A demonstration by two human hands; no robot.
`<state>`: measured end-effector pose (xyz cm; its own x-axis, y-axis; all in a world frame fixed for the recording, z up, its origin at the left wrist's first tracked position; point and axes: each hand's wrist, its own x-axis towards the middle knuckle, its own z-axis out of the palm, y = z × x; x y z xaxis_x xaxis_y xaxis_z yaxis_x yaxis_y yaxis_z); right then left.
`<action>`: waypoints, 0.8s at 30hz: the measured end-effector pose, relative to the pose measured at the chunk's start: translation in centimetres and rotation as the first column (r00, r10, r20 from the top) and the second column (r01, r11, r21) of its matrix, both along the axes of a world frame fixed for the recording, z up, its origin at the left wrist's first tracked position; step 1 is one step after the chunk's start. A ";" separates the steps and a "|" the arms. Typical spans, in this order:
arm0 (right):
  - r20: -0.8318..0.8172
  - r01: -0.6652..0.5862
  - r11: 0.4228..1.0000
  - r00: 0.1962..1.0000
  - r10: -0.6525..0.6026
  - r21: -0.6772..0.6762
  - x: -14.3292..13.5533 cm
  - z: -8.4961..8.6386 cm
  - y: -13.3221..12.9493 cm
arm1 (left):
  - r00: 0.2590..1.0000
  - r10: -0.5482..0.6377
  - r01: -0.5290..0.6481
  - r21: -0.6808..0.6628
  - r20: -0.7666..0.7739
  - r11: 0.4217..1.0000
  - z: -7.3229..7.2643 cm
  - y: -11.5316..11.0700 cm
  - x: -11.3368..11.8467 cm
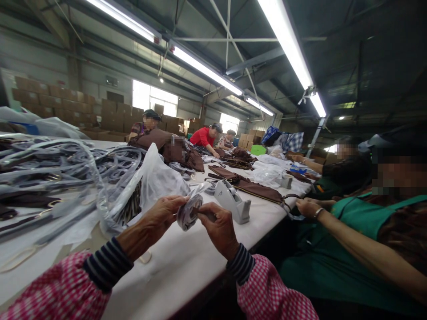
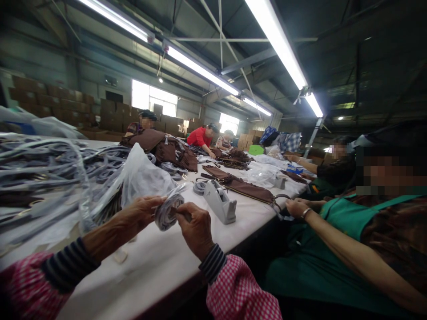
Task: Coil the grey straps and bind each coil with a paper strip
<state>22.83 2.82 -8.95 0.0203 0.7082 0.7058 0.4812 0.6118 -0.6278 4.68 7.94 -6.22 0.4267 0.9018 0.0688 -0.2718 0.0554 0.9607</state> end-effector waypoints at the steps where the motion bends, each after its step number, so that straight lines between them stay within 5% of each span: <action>1: -0.034 -0.001 1.000 0.999 0.001 0.007 -0.1 0.0 0.3 | 1.000 -0.005 0.005 0.005 -0.006 1.000 0.0 -0.2 0.1; 18: -0.413 -0.057 0.998 0.910 0.038 -0.035 -3.5 -1.6 1.6 | 0.996 0.079 -0.078 0.036 -0.041 0.996 -0.1 -1.1 0.8; 24: -0.403 -0.156 0.957 0.914 0.045 -0.246 -2.5 -1.8 0.2 | 0.992 0.094 -0.084 0.120 -0.081 0.989 -0.8 -0.4 0.5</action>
